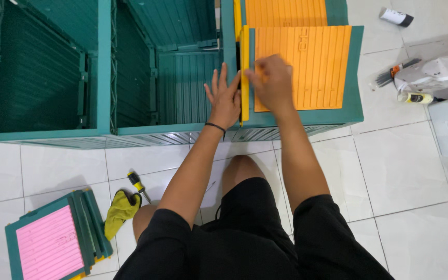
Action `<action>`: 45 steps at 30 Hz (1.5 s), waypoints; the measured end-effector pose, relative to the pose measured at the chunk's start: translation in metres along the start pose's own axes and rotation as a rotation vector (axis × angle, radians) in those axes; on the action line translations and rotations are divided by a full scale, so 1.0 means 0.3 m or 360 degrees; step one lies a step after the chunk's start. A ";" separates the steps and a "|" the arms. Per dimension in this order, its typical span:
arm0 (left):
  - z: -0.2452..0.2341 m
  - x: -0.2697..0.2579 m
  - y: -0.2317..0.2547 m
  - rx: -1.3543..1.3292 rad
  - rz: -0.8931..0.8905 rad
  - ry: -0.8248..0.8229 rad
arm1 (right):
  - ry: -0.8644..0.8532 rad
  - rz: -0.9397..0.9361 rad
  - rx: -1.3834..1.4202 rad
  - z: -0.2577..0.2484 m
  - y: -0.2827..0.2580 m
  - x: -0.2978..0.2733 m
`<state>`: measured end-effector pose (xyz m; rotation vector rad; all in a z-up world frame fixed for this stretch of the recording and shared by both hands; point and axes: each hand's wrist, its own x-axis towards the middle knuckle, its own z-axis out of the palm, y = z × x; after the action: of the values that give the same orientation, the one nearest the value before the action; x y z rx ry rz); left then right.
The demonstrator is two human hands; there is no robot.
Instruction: The person kneels on the floor and uses a screwdriver to pry open and remove the colored drawer fronts from a green plastic storage unit. They stack the removed fronts and wipe them with a cloth.
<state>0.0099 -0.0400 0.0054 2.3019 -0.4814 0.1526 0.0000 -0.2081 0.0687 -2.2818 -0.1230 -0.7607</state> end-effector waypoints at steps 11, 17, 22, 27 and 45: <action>0.003 -0.007 -0.003 -0.0016 0.0041 -0.0037 | 0.0322 0.0918 0.0037 -0.421 0.492 -0.091; -0.010 -0.003 0.006 -0.0034 0.0027 -0.0130 | 0.0281 0.0687 0.0312 -0.446 0.537 -0.078; -0.033 -0.005 0.014 -0.0136 0.0049 -0.0176 | 0.0278 0.0729 0.0500 -0.460 0.563 -0.082; -0.055 0.004 0.038 -0.0306 0.0307 -0.0095 | 0.0350 0.0706 0.0710 -0.461 0.621 -0.095; -0.117 -0.182 0.095 -0.0980 0.0476 -0.0272 | 0.0493 0.0989 0.0911 -0.371 0.440 0.006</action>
<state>-0.0500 -0.0170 0.0351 1.6395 -0.8308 -0.0470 -0.0139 -0.3795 0.0531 -1.5087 0.4402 -0.6265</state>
